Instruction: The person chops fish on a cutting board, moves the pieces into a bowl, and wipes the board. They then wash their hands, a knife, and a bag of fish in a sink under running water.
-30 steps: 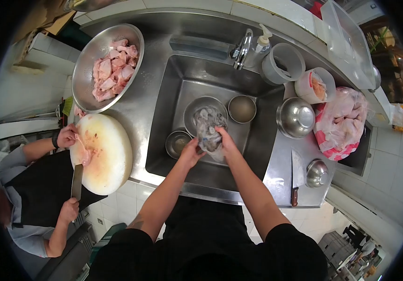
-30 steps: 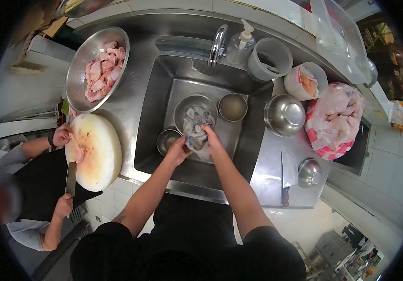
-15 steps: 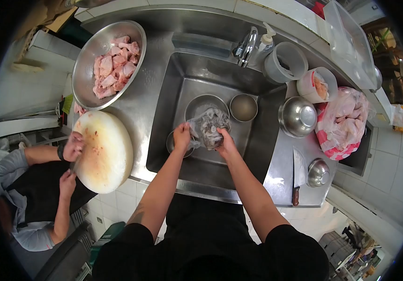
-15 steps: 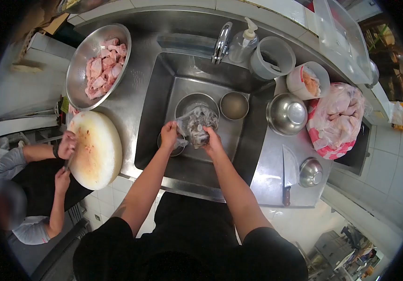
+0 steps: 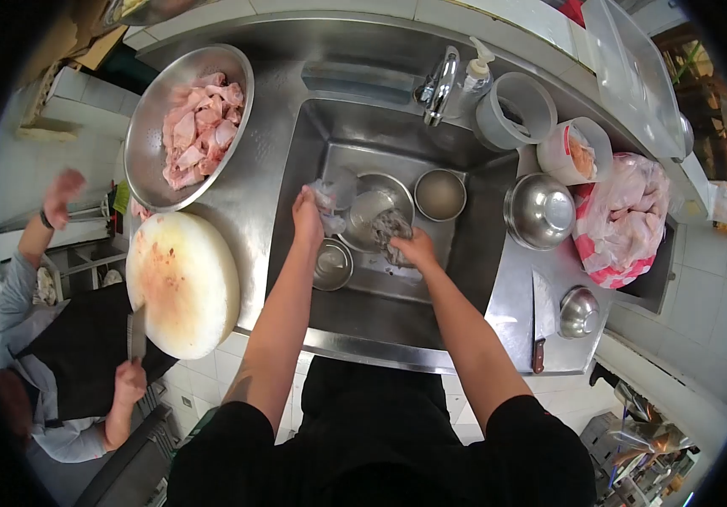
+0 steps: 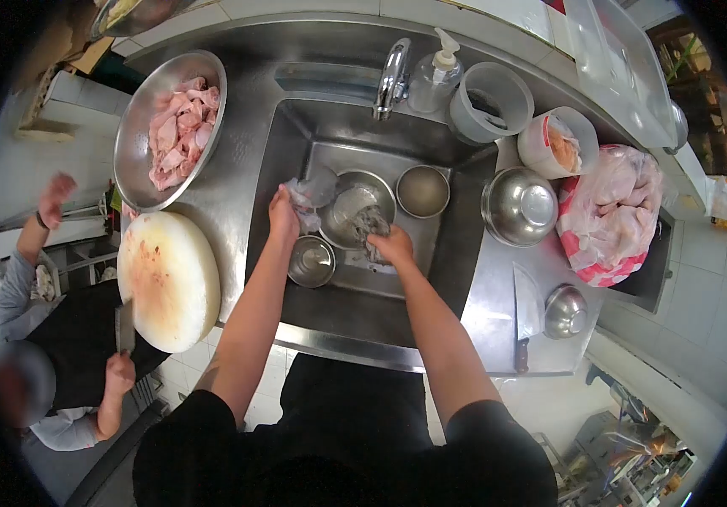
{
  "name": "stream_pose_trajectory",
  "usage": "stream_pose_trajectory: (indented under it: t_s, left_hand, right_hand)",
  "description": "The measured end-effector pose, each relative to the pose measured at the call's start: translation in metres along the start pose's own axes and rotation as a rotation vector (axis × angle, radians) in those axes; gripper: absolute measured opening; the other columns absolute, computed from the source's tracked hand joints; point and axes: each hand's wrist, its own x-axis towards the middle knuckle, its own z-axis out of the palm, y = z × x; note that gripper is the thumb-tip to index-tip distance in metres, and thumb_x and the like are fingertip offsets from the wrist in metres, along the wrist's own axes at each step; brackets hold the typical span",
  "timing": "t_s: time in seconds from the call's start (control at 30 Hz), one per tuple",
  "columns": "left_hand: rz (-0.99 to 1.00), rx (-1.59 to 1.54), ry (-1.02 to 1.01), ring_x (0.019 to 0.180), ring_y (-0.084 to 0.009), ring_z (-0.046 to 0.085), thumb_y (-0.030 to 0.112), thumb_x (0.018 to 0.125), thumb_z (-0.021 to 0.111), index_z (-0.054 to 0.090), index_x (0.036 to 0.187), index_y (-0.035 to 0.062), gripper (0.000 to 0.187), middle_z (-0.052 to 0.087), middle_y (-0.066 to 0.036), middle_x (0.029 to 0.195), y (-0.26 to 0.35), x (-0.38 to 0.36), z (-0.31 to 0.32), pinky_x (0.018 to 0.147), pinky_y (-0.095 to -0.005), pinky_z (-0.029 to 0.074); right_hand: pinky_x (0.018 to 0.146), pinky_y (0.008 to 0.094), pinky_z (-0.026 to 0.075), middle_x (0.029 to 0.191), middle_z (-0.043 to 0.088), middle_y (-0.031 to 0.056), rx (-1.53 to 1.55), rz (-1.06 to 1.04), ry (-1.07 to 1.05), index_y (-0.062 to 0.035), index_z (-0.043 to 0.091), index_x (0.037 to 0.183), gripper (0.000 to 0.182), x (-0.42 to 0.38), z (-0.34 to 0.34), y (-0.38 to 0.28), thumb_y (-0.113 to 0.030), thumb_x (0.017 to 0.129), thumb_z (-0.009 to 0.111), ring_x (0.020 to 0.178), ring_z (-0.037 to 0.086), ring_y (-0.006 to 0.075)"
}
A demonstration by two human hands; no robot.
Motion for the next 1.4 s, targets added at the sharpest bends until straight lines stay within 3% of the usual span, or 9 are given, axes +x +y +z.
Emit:
stream_pose_trajectory:
  t_s: [0.17, 0.37, 0.57, 0.77, 0.87, 1.0, 1.07, 1.23, 1.4]
  left_hand:
    - [-0.130, -0.116, 0.043, 0.103, -0.0262, 0.071, 0.040, 0.116, 0.045, 0.062, 0.125, 0.0027, 0.042, 0.071, -0.013, 0.114, -0.018, -0.034, -0.017, 0.089, -0.0450, 0.059]
    - [-0.267, -0.118, 0.118, 0.097, -0.0285, 0.070, 0.044, 0.116, 0.042, 0.061, 0.124, 0.0066, 0.043, 0.071, -0.013, 0.111, -0.039, -0.068, -0.041, 0.084, -0.0475, 0.058]
    - [-0.372, -0.194, 0.055, 0.107, -0.0335, 0.067, 0.049, 0.114, 0.042, 0.061, 0.127, 0.0074, 0.047, 0.068, -0.013, 0.109, -0.020, -0.088, -0.023, 0.093, -0.0552, 0.055]
    - [-0.450, -0.200, 0.001, 0.106, -0.0350, 0.069, 0.050, 0.113, 0.043, 0.061, 0.129, 0.0097, 0.047, 0.066, -0.010, 0.105, -0.009, -0.085, 0.015, 0.098, -0.0557, 0.055]
    - [-0.266, -0.250, -0.089, 0.104, -0.0324, 0.070, 0.049, 0.113, 0.043, 0.063, 0.125, 0.0075, 0.047, 0.069, -0.012, 0.108, -0.042, -0.053, 0.008, 0.099, -0.0504, 0.056]
    - [-0.110, -0.215, 0.037, 0.108, -0.0272, 0.070, 0.036, 0.113, 0.047, 0.064, 0.125, 0.0035, 0.039, 0.073, -0.012, 0.119, -0.055, -0.032, 0.020, 0.100, -0.0420, 0.055]
    - [-0.151, -0.225, -0.205, 0.118, -0.0278, 0.067, 0.036, 0.113, 0.042, 0.063, 0.129, 0.0058, 0.041, 0.071, -0.012, 0.125, -0.075, -0.006, 0.006, 0.106, -0.0449, 0.053]
    - [-0.354, -0.280, -0.368, 0.127, -0.0280, 0.063, 0.039, 0.113, 0.043, 0.060, 0.137, 0.0113, 0.040, 0.066, -0.009, 0.137, -0.003, -0.113, 0.121, 0.111, -0.0440, 0.051]
    - [-0.478, -0.107, -0.506, 0.138, -0.0285, 0.057, 0.039, 0.114, 0.039, 0.054, 0.145, 0.0124, 0.044, 0.059, -0.010, 0.148, 0.027, -0.152, 0.146, 0.115, -0.0465, 0.048]
  right_hand:
    - [0.092, 0.0477, 0.058, 0.115, 0.076, 0.0186, -0.503, -0.255, 0.003, -0.0063, 0.073, 0.115, 0.049, 0.034, 0.002, -0.075, -0.034, 0.076, 0.084, 0.110, 0.073, 0.0350]
    - [0.097, 0.0499, 0.052, 0.120, 0.069, 0.0091, -1.062, -0.797, 0.233, -0.0156, 0.072, 0.114, 0.022, 0.069, 0.064, -0.031, -0.021, 0.095, 0.062, 0.111, 0.070, 0.0325]
    - [0.100, 0.0552, 0.051, 0.133, 0.070, 0.0091, -0.913, -0.745, 0.319, -0.0161, 0.078, 0.114, 0.025, 0.077, 0.064, 0.005, -0.027, 0.100, 0.060, 0.115, 0.069, 0.0348]
    - [0.099, 0.0396, 0.052, 0.128, 0.074, 0.0102, 0.948, 0.004, -0.248, -0.0126, 0.075, 0.127, 0.045, 0.045, 0.068, -0.032, -0.050, 0.108, 0.057, 0.117, 0.069, 0.0284]
    - [0.101, 0.0378, 0.051, 0.129, 0.073, 0.0085, 1.234, 0.193, -0.327, -0.0091, 0.071, 0.133, 0.045, -0.012, 0.034, -0.086, -0.045, 0.109, 0.057, 0.119, 0.068, 0.0241]
    - [0.112, 0.0433, 0.047, 0.142, 0.066, 0.0156, 0.852, -0.399, -0.036, -0.0086, 0.064, 0.143, 0.041, -0.046, 0.054, -0.105, -0.032, 0.111, 0.056, 0.132, 0.062, 0.0300]
    - [0.118, 0.0474, 0.041, 0.146, 0.063, 0.0195, 0.501, -0.742, 0.169, -0.0088, 0.061, 0.148, 0.045, -0.072, 0.044, -0.118, -0.029, 0.108, 0.059, 0.140, 0.057, 0.0350]
    - [0.129, 0.0614, 0.013, 0.174, 0.025, 0.0240, 0.341, -0.841, 0.263, -0.0176, 0.054, 0.156, 0.051, -0.086, -0.013, -0.123, -0.030, 0.107, 0.055, 0.162, 0.019, 0.0431]
    - [0.127, 0.0655, 0.012, 0.172, 0.029, 0.0250, 0.086, -0.798, 0.364, -0.0193, 0.058, 0.152, 0.047, -0.103, -0.065, -0.132, -0.028, 0.106, 0.058, 0.160, 0.024, 0.0443]
